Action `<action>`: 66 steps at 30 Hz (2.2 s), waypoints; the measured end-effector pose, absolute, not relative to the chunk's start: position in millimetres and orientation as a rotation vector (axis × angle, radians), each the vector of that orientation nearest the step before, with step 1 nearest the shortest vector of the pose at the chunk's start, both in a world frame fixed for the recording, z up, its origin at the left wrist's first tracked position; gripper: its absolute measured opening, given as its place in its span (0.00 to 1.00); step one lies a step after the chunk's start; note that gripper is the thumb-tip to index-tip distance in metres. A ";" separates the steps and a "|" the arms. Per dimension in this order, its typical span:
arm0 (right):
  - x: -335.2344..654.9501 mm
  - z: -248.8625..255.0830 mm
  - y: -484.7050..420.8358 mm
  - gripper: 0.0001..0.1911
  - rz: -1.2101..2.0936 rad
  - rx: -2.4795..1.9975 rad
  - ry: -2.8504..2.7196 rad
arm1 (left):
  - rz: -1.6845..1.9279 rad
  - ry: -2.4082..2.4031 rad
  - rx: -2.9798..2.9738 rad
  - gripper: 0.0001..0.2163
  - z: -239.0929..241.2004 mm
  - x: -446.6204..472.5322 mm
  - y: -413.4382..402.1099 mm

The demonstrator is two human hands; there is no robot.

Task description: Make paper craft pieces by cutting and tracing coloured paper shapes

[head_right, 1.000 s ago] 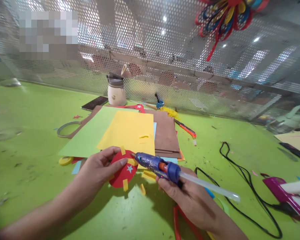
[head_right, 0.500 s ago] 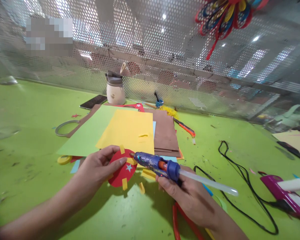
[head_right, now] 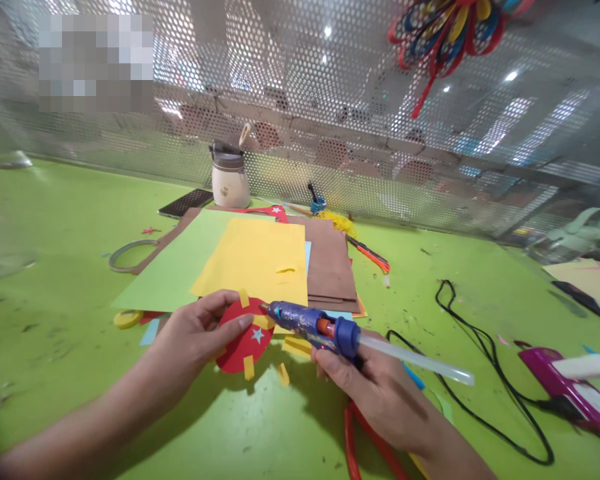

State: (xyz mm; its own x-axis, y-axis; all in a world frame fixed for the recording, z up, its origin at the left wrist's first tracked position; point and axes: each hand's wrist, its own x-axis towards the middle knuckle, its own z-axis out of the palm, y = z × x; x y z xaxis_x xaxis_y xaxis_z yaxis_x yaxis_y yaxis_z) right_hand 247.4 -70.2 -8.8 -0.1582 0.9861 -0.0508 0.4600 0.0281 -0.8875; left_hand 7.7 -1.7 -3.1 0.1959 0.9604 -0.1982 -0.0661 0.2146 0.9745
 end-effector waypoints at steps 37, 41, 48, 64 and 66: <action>245.0 -3.6 -69.5 0.23 1.088 -1.470 -1.719 | 0.940 1.070 1.067 0.12 -2.3 7.2 -3.7; 245.2 -3.1 -69.8 0.23 1.082 -1.456 -1.702 | 0.951 1.075 1.070 0.13 -1.4 7.5 -2.7; 245.4 -4.8 -68.7 0.23 1.086 -1.456 -1.732 | 0.940 1.078 1.072 0.13 -2.0 7.0 -2.5; 246.9 -7.2 -70.1 0.23 1.075 -1.458 -1.693 | 0.938 1.094 1.061 0.13 0.5 8.0 -4.8; 245.9 -6.7 -69.0 0.23 1.074 -1.450 -1.697 | 0.936 1.101 1.061 0.13 1.0 7.6 -4.8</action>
State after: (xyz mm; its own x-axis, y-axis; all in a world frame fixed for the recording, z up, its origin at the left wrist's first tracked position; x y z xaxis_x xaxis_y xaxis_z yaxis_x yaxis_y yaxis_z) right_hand 245.9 -69.0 -6.7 -0.1744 0.9842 -0.0309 0.4492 0.0516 -0.8919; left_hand 7.6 -4.8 1.0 0.2077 0.9526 -0.2224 -0.0660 0.2404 0.9684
